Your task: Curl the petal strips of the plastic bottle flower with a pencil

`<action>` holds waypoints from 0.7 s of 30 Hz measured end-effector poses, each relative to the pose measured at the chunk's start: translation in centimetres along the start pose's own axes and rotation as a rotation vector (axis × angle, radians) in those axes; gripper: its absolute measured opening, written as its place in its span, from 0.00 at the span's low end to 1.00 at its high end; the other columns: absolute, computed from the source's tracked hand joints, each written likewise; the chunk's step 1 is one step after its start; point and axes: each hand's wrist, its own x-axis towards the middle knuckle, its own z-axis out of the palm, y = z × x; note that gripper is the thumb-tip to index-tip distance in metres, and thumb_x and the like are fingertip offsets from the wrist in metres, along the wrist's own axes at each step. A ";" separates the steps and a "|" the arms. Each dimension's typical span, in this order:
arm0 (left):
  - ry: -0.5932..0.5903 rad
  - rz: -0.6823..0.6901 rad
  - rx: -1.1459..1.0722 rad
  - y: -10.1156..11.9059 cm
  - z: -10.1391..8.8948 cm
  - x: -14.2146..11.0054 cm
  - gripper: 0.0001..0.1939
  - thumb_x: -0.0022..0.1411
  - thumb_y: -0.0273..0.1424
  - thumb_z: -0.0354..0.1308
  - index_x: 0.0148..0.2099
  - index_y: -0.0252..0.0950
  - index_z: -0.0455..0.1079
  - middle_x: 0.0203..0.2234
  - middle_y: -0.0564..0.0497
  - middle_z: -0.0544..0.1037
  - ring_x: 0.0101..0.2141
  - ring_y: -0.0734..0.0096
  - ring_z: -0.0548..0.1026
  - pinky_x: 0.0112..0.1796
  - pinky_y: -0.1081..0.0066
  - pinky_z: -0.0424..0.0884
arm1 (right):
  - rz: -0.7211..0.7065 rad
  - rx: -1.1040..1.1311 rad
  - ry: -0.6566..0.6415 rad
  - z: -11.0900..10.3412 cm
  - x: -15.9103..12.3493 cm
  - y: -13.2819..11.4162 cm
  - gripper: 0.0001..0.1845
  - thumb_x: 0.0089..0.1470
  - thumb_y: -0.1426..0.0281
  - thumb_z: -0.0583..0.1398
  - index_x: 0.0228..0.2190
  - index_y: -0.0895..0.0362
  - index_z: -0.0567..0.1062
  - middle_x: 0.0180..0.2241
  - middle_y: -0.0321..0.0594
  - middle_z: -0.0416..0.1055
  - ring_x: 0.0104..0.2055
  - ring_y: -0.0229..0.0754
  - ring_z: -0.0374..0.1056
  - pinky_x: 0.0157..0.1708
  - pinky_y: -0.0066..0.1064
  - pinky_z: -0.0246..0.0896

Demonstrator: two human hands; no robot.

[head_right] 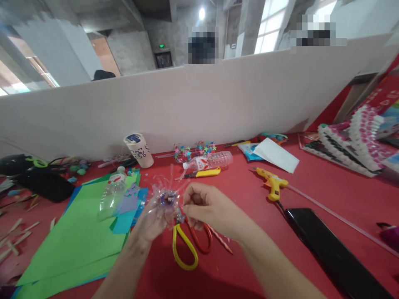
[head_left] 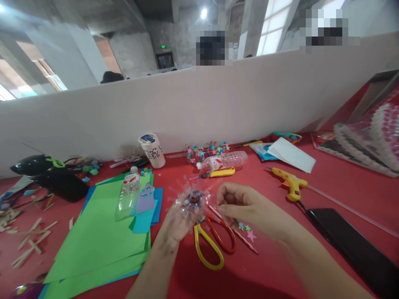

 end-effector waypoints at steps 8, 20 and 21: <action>0.041 -0.016 -0.008 0.0 0.0 0.2 0.13 0.57 0.22 0.46 0.23 0.31 0.67 0.18 0.50 0.74 0.18 0.77 0.71 0.21 0.78 0.69 | -0.011 -0.034 0.007 0.0 0.0 0.1 0.06 0.45 0.79 0.55 0.25 0.57 0.62 0.17 0.27 0.60 0.17 0.28 0.56 0.18 0.20 0.53; 0.028 -0.040 -0.056 -0.1 0.1 0.0 0.12 0.57 0.21 0.47 0.25 0.29 0.69 0.20 0.49 0.74 0.20 0.76 0.72 0.22 0.78 0.70 | -0.101 -0.007 0.069 0.4 0.0 0.1 0.09 0.44 0.81 0.53 0.24 0.56 0.58 0.16 0.24 0.56 0.16 0.27 0.52 0.16 0.19 0.45; 0.034 -0.042 -0.056 0.0 0.2 0.0 0.11 0.56 0.21 0.48 0.25 0.29 0.69 0.19 0.49 0.74 0.19 0.77 0.72 0.21 0.79 0.69 | -0.093 -0.014 0.064 0.4 0.0 0.0 0.09 0.45 0.80 0.53 0.24 0.56 0.58 0.16 0.25 0.56 0.16 0.27 0.52 0.16 0.19 0.46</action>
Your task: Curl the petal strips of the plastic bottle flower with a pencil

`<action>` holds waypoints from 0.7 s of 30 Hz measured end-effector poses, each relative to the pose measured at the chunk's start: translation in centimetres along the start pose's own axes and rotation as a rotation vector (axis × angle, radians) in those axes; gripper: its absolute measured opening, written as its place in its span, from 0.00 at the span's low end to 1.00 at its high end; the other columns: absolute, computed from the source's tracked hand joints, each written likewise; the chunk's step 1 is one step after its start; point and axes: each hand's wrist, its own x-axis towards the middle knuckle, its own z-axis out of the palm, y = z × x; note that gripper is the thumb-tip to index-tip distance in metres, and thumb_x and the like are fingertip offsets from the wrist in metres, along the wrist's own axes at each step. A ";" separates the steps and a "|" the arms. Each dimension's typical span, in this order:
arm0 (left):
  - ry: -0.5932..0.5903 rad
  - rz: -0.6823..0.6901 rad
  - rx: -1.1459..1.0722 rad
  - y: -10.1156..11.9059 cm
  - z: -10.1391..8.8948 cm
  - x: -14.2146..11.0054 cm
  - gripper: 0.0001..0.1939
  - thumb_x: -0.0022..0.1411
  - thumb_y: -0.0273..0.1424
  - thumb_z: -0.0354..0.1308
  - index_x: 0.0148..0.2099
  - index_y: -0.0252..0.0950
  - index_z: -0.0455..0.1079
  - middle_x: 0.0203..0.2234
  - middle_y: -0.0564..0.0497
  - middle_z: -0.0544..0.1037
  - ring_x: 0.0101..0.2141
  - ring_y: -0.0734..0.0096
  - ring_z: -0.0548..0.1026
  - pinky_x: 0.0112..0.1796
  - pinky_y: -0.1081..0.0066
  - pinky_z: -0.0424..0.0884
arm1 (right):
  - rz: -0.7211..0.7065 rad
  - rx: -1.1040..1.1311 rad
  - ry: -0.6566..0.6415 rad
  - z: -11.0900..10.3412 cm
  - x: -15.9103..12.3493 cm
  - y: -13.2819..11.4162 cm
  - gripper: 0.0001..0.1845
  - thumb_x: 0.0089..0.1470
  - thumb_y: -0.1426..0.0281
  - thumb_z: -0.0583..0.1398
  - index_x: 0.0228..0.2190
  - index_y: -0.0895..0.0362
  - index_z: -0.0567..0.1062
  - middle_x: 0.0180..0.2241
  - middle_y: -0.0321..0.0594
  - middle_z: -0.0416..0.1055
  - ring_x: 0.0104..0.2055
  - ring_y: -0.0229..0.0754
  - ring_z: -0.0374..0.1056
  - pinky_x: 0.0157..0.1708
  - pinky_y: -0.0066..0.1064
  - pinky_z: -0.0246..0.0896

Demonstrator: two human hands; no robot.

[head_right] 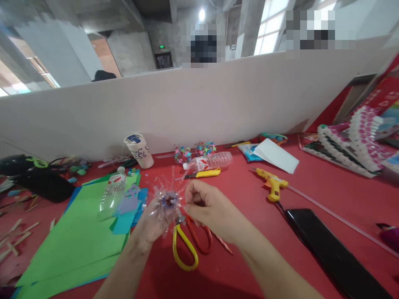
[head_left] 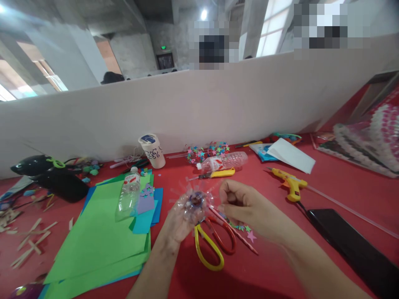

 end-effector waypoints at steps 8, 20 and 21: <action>-0.109 0.054 0.046 0.1 -0.3 0.0 0.09 0.56 0.23 0.48 0.27 0.31 0.69 0.17 0.52 0.71 0.13 0.81 0.64 0.16 0.80 0.62 | -0.004 -0.028 -0.088 -0.6 -0.3 -0.1 0.09 0.48 0.71 0.59 0.27 0.57 0.61 0.23 0.31 0.62 0.24 0.30 0.59 0.24 0.22 0.56; -0.214 0.012 0.065 0.3 0.0 -0.2 0.12 0.57 0.27 0.47 0.24 0.31 0.68 0.16 0.51 0.69 0.13 0.83 0.60 0.17 0.80 0.58 | -0.229 -0.404 0.069 0.2 -1.3 -1.0 0.04 0.51 0.72 0.56 0.32 0.53 0.65 0.23 0.31 0.65 0.25 0.34 0.62 0.26 0.23 0.57; -0.219 0.010 0.064 0.3 0.0 -0.2 0.12 0.57 0.27 0.47 0.24 0.31 0.68 0.16 0.51 0.69 0.13 0.83 0.60 0.17 0.81 0.58 | -0.236 -0.430 0.090 0.3 -1.4 -1.0 0.05 0.51 0.72 0.56 0.32 0.53 0.64 0.22 0.30 0.65 0.25 0.34 0.62 0.25 0.23 0.57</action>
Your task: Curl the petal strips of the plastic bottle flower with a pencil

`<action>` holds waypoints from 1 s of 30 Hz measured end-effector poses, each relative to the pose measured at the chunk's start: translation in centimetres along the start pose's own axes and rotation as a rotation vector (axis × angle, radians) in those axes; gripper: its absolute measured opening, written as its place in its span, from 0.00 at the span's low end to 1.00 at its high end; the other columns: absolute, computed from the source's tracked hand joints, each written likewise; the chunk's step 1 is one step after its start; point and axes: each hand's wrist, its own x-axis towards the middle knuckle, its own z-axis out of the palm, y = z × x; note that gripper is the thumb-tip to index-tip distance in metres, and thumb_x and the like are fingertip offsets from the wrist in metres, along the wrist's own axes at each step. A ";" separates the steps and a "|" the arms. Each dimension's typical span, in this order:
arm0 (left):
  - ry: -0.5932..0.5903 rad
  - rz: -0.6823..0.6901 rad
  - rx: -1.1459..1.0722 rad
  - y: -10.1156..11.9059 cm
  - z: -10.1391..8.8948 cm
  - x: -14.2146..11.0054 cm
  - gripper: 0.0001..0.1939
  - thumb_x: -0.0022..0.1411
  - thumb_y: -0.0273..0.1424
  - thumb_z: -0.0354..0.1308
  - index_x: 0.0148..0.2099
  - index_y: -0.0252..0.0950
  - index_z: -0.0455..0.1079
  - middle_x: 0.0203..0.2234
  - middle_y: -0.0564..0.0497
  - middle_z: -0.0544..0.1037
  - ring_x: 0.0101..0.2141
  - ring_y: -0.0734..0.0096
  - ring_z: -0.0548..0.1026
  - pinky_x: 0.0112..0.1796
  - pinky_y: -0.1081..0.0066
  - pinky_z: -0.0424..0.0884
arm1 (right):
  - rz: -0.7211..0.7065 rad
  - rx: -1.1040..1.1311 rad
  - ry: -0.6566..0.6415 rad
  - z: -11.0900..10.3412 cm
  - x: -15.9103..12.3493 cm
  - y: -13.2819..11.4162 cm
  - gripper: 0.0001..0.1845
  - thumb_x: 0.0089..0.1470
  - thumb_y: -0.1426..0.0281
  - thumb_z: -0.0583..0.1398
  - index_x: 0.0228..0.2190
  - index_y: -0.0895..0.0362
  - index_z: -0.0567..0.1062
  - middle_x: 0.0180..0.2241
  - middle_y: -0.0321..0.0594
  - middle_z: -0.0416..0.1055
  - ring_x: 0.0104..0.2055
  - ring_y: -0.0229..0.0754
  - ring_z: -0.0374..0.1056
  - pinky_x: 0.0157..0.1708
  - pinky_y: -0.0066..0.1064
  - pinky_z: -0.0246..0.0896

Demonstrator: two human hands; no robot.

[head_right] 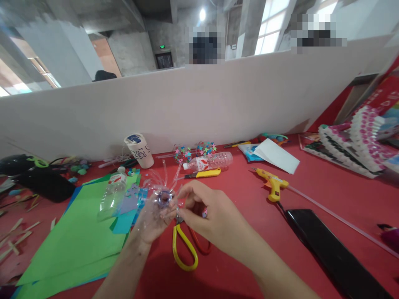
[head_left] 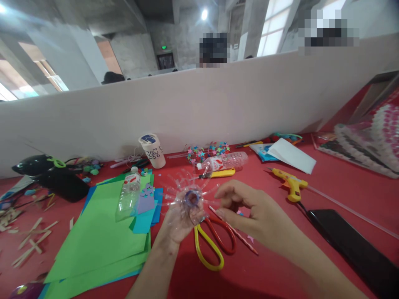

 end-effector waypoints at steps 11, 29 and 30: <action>0.013 0.004 0.016 0.1 0.0 -0.1 0.12 0.58 0.30 0.48 0.25 0.30 0.66 0.18 0.51 0.68 0.14 0.85 0.59 0.17 0.82 0.58 | 0.076 -0.052 0.040 0.2 0.7 1.0 0.03 0.49 0.71 0.56 0.26 0.55 0.65 0.20 0.32 0.65 0.22 0.34 0.60 0.20 0.23 0.53; 0.155 0.239 0.055 0.3 -0.7 -0.1 0.03 0.50 0.24 0.57 0.29 0.32 0.72 0.26 0.49 0.77 0.26 0.73 0.73 0.29 0.75 0.70 | 0.199 0.037 0.009 -0.9 1.8 3.3 0.05 0.50 0.73 0.51 0.29 0.56 0.66 0.18 0.32 0.63 0.21 0.34 0.60 0.21 0.24 0.54; 0.146 0.231 0.053 0.4 -0.7 -0.1 0.04 0.50 0.25 0.57 0.30 0.32 0.72 0.26 0.49 0.76 0.26 0.73 0.73 0.29 0.74 0.70 | 0.196 0.041 0.002 -0.8 1.7 3.2 0.04 0.50 0.73 0.51 0.29 0.56 0.66 0.19 0.32 0.62 0.21 0.34 0.59 0.21 0.24 0.54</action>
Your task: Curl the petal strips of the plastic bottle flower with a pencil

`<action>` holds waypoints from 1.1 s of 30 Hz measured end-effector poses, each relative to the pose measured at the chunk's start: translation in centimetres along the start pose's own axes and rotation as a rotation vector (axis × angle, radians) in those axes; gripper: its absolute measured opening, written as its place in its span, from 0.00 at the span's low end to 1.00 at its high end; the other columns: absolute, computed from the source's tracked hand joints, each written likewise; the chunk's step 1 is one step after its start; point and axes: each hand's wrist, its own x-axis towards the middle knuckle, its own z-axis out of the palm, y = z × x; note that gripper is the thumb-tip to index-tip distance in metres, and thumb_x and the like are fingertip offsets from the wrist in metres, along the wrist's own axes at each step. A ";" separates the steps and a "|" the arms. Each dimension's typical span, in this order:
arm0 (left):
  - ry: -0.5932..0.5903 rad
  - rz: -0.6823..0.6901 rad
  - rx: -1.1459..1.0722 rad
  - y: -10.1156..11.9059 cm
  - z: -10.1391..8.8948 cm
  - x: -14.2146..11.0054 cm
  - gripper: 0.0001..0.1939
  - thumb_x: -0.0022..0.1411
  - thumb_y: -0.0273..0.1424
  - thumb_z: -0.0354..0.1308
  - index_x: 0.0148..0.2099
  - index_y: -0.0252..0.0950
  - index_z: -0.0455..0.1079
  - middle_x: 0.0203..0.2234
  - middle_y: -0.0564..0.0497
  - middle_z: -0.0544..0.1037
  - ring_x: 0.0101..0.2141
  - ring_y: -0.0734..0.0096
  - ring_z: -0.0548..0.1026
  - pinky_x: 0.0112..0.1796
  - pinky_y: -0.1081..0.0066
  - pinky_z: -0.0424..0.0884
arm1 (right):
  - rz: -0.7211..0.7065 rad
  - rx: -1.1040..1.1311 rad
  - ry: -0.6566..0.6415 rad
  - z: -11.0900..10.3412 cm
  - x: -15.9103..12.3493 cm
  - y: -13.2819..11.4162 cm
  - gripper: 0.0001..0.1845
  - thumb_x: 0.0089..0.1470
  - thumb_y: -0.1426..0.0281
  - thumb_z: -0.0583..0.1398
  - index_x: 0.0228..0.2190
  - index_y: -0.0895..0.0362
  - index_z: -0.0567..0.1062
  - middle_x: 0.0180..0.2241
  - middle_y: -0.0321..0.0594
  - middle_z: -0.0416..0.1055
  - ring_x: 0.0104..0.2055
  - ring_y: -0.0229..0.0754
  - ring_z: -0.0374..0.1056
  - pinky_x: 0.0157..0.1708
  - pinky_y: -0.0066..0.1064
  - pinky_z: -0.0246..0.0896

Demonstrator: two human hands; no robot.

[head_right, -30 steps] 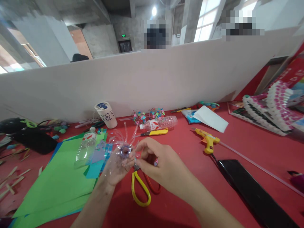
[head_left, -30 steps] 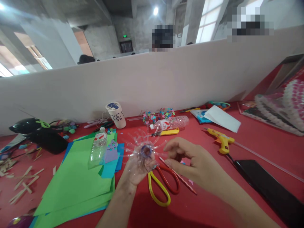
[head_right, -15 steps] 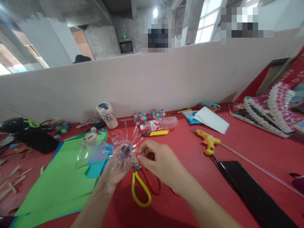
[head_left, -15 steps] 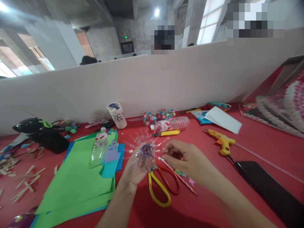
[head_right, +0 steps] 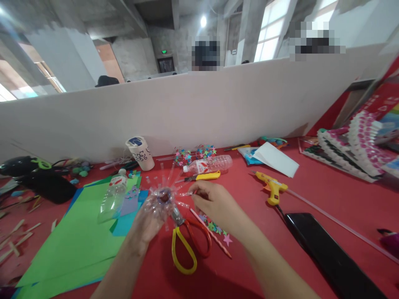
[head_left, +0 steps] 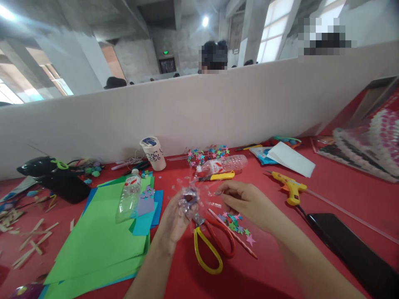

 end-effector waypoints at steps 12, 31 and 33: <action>-0.047 0.022 -0.031 -0.4 -0.1 -0.2 0.07 0.48 0.21 0.57 0.31 0.32 0.73 0.25 0.49 0.77 0.24 0.74 0.73 0.25 0.78 0.69 | -0.137 -0.065 0.022 1.6 -0.1 -0.9 0.02 0.47 0.73 0.56 0.24 0.58 0.68 0.21 0.30 0.61 0.23 0.32 0.56 0.22 0.22 0.51; 0.036 -0.025 0.068 -0.7 0.2 -0.3 0.05 0.47 0.26 0.60 0.30 0.32 0.73 0.26 0.49 0.77 0.28 0.72 0.74 0.31 0.73 0.70 | -0.048 0.055 0.117 2.1 -1.0 -2.0 0.05 0.45 0.76 0.54 0.22 0.58 0.69 0.17 0.30 0.63 0.19 0.31 0.56 0.18 0.21 0.49; 0.030 -0.025 0.099 -0.8 0.2 -0.3 0.05 0.47 0.26 0.60 0.31 0.32 0.72 0.25 0.49 0.77 0.27 0.72 0.74 0.31 0.73 0.70 | -0.044 0.061 0.116 2.2 -1.0 -2.0 0.05 0.45 0.76 0.54 0.22 0.59 0.69 0.18 0.31 0.63 0.20 0.31 0.57 0.19 0.21 0.50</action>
